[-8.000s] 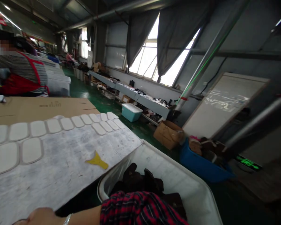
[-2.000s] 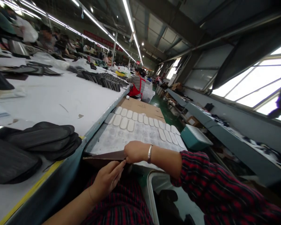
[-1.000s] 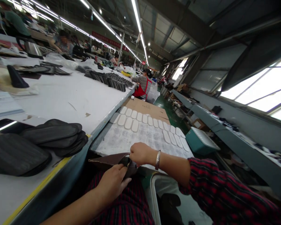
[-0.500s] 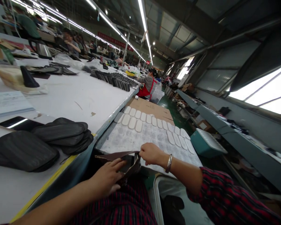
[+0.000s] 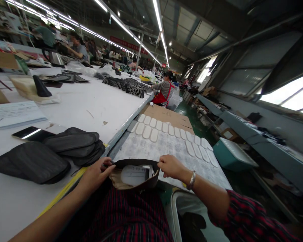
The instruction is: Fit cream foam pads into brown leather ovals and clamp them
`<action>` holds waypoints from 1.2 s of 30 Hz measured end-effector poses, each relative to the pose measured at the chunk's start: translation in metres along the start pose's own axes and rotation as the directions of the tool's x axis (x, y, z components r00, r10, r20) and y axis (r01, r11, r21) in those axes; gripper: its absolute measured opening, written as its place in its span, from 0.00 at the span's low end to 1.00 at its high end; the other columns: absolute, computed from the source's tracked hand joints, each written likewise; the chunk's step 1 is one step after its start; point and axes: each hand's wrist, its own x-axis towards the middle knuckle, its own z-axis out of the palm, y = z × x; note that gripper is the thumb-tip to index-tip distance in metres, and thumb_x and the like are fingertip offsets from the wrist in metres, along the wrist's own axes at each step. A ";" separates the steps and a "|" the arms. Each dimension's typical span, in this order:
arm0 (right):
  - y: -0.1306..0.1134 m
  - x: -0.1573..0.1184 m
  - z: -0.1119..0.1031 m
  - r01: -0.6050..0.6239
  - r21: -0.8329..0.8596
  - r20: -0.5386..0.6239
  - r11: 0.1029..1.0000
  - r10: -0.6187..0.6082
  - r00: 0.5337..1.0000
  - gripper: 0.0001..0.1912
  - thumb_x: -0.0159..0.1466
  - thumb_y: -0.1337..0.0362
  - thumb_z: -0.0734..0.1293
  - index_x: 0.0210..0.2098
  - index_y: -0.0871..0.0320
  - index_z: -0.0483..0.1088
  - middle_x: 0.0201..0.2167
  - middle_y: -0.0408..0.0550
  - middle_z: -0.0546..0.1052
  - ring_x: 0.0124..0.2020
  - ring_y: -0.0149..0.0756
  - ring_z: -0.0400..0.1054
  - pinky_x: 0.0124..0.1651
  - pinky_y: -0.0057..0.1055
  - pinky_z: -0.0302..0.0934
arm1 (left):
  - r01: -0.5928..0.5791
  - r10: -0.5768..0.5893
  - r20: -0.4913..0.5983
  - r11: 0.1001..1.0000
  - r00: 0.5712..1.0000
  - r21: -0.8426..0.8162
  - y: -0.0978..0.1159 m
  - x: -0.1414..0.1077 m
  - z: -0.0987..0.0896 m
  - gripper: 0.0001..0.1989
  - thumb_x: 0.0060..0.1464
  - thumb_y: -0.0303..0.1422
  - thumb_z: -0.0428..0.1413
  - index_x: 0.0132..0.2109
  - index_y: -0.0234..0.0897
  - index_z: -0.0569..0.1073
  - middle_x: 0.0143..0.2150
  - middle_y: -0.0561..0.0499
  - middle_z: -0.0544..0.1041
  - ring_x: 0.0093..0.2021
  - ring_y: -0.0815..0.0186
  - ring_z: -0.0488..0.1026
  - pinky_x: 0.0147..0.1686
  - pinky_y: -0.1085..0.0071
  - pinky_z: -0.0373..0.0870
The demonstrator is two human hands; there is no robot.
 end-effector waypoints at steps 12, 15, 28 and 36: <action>0.060 0.018 0.020 -0.175 0.305 0.127 0.936 0.142 0.982 0.06 0.56 0.68 0.58 0.23 0.60 0.62 0.20 0.45 0.72 0.20 0.33 0.71 0.19 0.21 0.60 | 0.512 -0.345 0.394 0.704 0.852 -0.492 -0.010 0.023 0.055 0.11 0.44 0.36 0.56 0.36 0.35 0.72 0.28 0.52 0.77 0.27 0.64 0.74 0.23 0.73 0.71; 0.062 0.019 0.029 -0.236 0.354 0.221 0.905 0.165 0.961 0.07 0.59 0.68 0.58 0.24 0.61 0.61 0.22 0.45 0.72 0.20 0.33 0.71 0.19 0.24 0.64 | 0.528 -0.352 0.416 0.715 0.839 -0.459 -0.006 0.029 0.059 0.11 0.45 0.38 0.57 0.34 0.35 0.72 0.22 0.53 0.75 0.25 0.63 0.73 0.20 0.73 0.69; 0.058 0.005 0.033 -0.293 0.361 0.354 0.885 0.161 0.921 0.36 0.56 0.37 0.57 0.49 0.63 0.57 0.17 0.44 0.70 0.15 0.37 0.68 0.15 0.29 0.64 | 0.664 -0.440 0.513 0.332 0.737 -0.670 -0.024 0.008 0.084 0.13 0.54 0.35 0.53 0.45 0.34 0.68 0.34 0.45 0.77 0.34 0.60 0.76 0.31 0.64 0.76; 0.024 0.033 0.038 -0.414 0.434 0.524 0.800 0.150 0.839 0.09 0.64 0.63 0.56 0.28 0.61 0.60 0.13 0.41 0.67 0.14 0.32 0.67 0.18 0.26 0.65 | 0.632 -0.409 0.483 0.554 0.774 -0.542 -0.020 0.011 0.075 0.12 0.49 0.31 0.55 0.43 0.34 0.68 0.30 0.48 0.77 0.31 0.61 0.76 0.29 0.66 0.75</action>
